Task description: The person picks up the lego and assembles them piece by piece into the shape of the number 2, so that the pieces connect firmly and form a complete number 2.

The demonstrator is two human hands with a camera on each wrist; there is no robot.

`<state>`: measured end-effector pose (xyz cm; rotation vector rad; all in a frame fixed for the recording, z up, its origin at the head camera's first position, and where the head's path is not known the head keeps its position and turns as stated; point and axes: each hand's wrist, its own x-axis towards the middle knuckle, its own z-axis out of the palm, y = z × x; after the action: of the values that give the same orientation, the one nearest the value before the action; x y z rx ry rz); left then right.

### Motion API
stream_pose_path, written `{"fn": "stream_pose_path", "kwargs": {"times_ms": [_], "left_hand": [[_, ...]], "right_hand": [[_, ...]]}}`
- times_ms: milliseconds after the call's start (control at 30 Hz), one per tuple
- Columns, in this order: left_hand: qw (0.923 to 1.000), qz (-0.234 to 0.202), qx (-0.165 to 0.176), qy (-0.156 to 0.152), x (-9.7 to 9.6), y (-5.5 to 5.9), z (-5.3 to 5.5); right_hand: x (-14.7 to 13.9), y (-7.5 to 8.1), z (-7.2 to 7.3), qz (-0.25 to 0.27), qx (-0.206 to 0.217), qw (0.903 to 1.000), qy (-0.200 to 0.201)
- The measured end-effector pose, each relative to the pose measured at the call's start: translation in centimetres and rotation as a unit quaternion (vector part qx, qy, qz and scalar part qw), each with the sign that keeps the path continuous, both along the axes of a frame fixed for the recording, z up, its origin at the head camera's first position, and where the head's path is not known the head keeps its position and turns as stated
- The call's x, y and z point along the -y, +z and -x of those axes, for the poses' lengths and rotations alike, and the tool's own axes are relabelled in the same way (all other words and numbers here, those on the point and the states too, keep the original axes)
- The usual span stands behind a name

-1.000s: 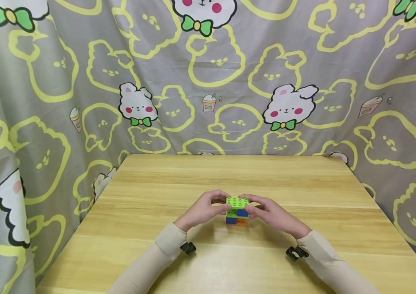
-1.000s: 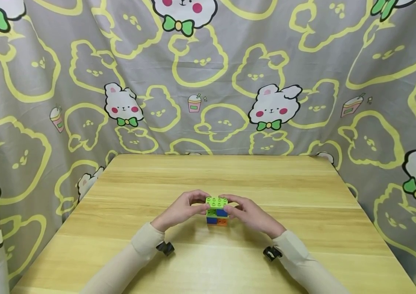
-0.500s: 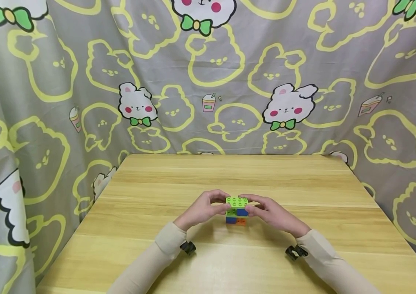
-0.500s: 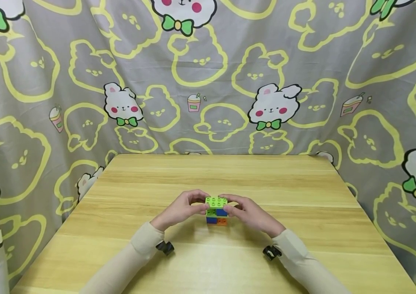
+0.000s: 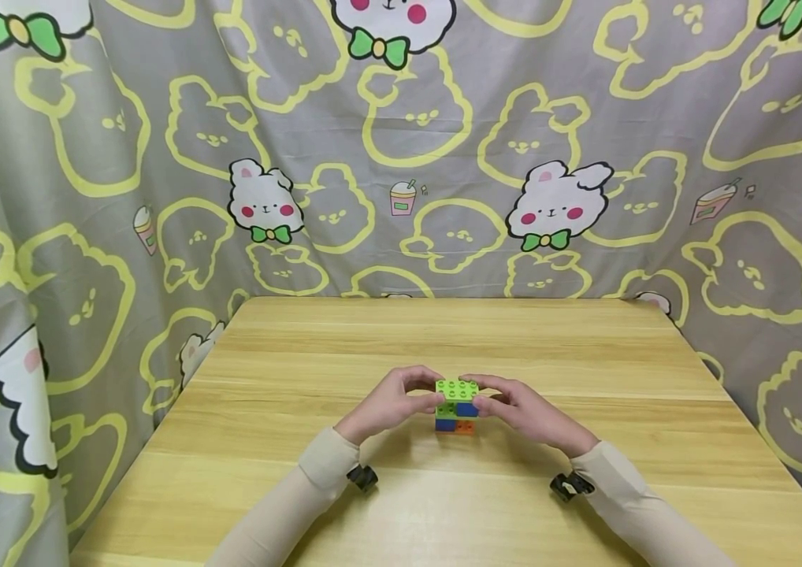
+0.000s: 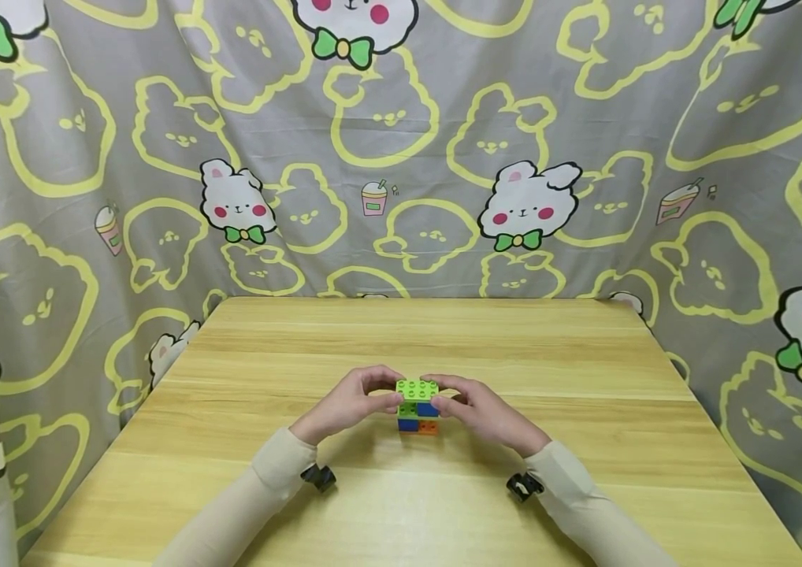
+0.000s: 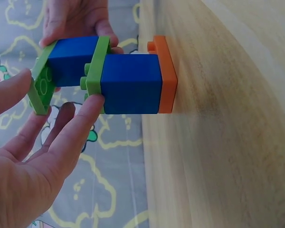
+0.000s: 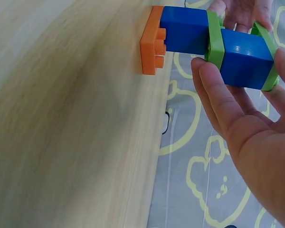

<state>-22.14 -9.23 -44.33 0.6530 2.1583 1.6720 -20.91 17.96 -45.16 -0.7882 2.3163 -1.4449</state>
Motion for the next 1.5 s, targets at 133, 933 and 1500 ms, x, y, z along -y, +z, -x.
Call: {"fn": "stream_pose_path", "kwargs": {"times_ms": [133,933,1500], "left_hand": [[1.0,-0.001,-0.004,0.002,0.0,0.0,0.1],[0.9999,0.005,-0.015,0.005,0.4,-0.3,0.2],[0.9955,0.06,-0.071,0.017,1.4,0.0,0.3]], "right_hand": [[0.0,-0.1,0.0,-0.002,-0.003,1.0,-0.005],[0.8,-0.5,-0.2,0.047,0.008,0.9984,-0.032],[0.2,-0.1,-0.3,-0.008,-0.059,0.9967,-0.055]]}}
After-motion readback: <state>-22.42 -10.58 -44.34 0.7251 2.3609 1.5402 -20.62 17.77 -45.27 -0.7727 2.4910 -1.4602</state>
